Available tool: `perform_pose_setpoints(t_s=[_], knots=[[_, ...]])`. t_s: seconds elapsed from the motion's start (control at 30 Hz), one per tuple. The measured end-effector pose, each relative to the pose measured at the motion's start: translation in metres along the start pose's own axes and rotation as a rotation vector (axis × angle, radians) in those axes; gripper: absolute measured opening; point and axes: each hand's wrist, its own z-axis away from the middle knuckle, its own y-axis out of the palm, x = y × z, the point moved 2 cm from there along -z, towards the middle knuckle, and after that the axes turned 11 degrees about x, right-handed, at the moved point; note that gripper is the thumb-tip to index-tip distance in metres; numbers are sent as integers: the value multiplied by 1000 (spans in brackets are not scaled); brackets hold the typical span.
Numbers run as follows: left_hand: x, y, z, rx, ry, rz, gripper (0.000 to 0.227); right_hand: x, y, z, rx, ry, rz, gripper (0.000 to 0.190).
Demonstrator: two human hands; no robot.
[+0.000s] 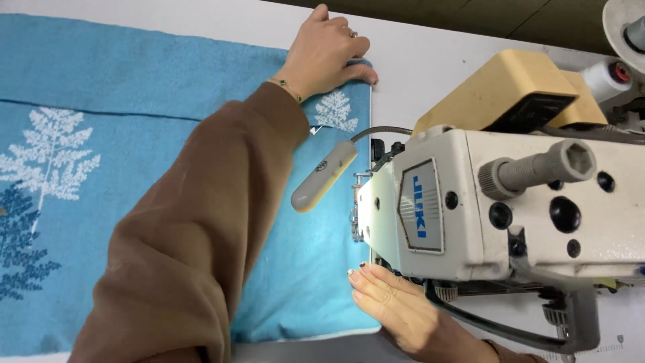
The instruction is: Sewing the edges of blue patterned cushion covers using an industrial sewing machine in a factory setting.
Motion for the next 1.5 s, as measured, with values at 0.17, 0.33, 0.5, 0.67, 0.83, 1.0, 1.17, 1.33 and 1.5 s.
perform_pose_setpoints(t_s=[0.17, 0.33, 0.5, 0.67, 0.83, 1.0, 1.17, 1.33, 1.5], knots=[[-24, -32, -13, 30, -123, -543, 56, 2, -1, 0, -56, -37, 65, 33], [-84, -83, 19, 479, -319, 193, 71, 16, -16, -10, -105, -138, 168, 19], [-128, -112, 87, 523, -133, 595, 66, 19, -11, -6, -175, -150, 233, 15], [-130, -113, 85, 285, -179, 723, 45, 20, -9, -5, -177, -163, 271, 19], [-129, -116, 80, 326, -116, 602, 42, 18, -3, 8, -91, -126, 176, 23], [-130, -115, 72, 455, -75, 545, 53, 33, 5, 35, 53, 14, 130, 46], [-118, -101, 72, 439, -102, 471, 22, 28, -1, 33, 122, 200, 79, 54], [-129, -113, 73, 342, -120, 365, 25, 30, 1, 33, 49, 133, 59, 52], [-177, -185, 112, 482, -106, 283, 79, 39, -14, 28, -2, 63, 322, 44]])
